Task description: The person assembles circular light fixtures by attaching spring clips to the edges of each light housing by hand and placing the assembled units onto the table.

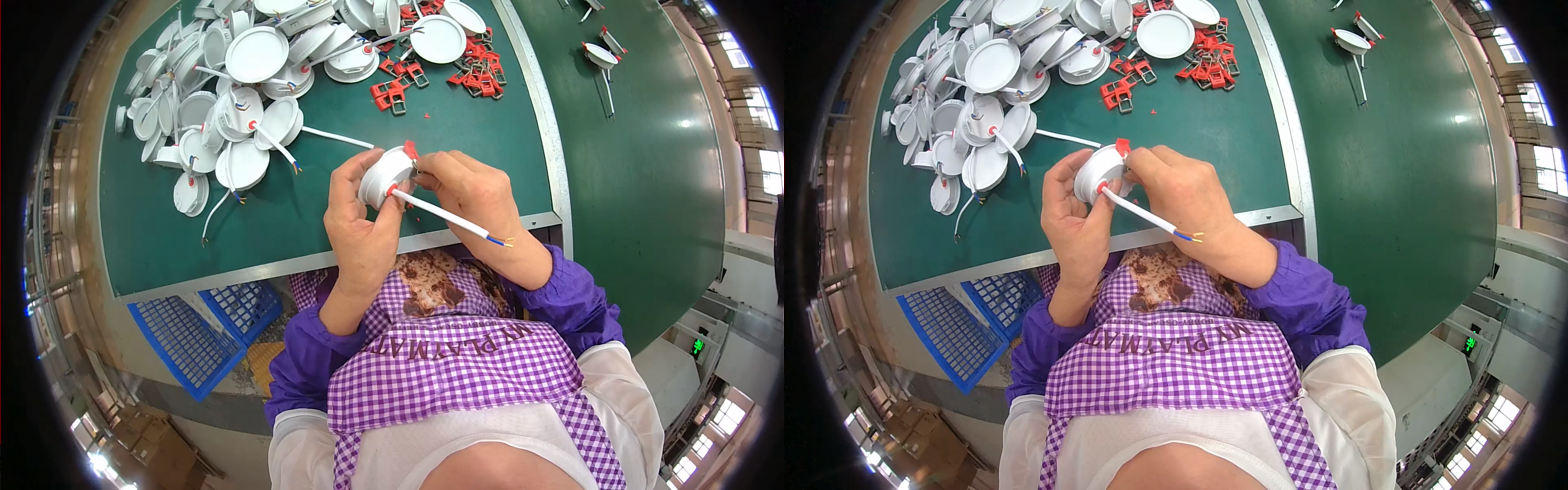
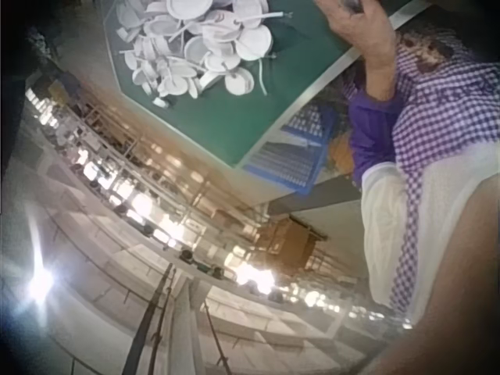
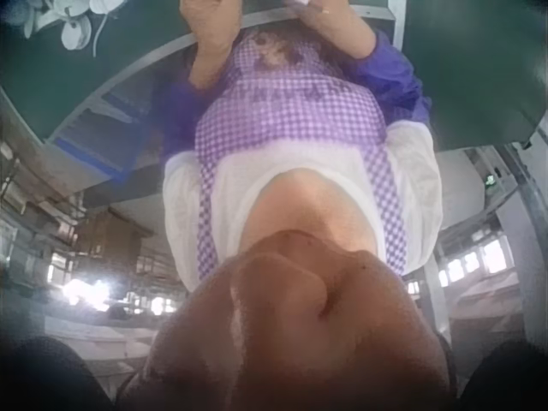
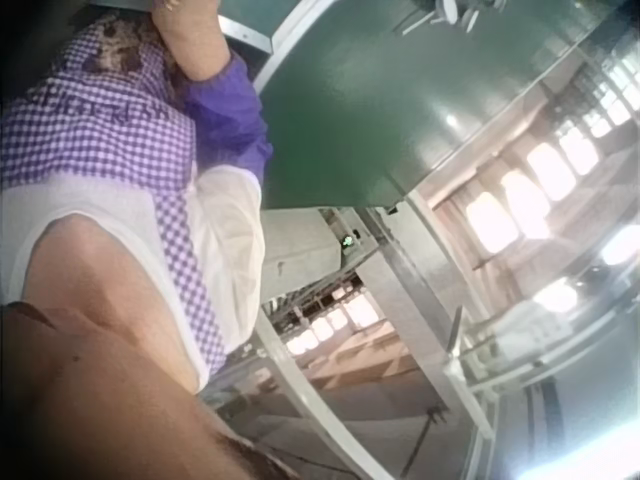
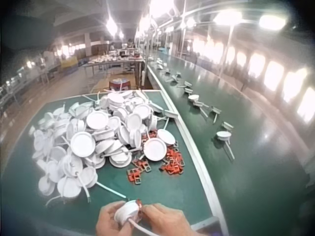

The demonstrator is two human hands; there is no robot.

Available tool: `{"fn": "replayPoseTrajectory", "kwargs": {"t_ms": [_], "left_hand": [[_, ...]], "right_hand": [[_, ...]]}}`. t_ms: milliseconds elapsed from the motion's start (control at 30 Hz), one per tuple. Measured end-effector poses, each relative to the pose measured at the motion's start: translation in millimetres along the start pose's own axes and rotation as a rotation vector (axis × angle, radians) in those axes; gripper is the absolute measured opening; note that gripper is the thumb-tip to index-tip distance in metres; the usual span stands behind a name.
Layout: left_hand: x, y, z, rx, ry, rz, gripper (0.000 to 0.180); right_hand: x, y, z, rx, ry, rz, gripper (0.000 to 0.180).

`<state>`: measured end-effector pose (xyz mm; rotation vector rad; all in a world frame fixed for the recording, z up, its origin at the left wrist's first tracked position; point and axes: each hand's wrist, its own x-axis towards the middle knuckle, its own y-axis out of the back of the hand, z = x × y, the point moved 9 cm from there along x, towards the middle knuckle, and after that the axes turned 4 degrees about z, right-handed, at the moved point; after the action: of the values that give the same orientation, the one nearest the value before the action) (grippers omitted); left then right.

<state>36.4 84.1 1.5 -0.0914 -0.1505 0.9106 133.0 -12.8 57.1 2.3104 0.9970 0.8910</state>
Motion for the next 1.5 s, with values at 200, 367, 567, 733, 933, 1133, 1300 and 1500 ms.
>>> {"fn": "replayPoseTrajectory", "kwargs": {"t_ms": [200, 367, 567, 733, 933, 1133, 1300, 1500], "left_hand": [[-1, -3, 9, 0.110, -0.112, -0.065, 0.045], [-10, -10, 12, 0.115, -0.098, -0.168, 0.046], [-8, -9, 10, 0.015, 0.027, -0.124, 0.050], [-3, -1, 6, -0.297, 0.197, -0.184, 0.058], [-22, -15, -23, -0.333, 0.509, -0.457, 0.058], [-8, 11, -35, -0.387, 0.532, -0.090, 0.042], [0, 31, -27, -0.349, 0.454, 0.146, 0.039], [-4, 35, -35, -0.429, 0.541, 0.140, 0.038]], "right_hand": [[0, 3, 28, 0.375, -0.361, 0.025, 0.033], [-8, -4, 48, 0.665, -0.562, -0.101, 0.046], [2, -16, 52, 0.659, -0.578, -0.179, 0.038], [12, -18, 55, 0.730, -0.551, -0.362, 0.037], [27, -29, 29, 0.397, -0.211, -0.603, 0.032], [71, -21, 75, -0.250, -0.161, 0.075, 0.034], [70, -40, 75, -0.350, -0.160, 0.086, 0.032], [51, -25, 70, 0.259, -0.386, 0.002, 0.014]]}}
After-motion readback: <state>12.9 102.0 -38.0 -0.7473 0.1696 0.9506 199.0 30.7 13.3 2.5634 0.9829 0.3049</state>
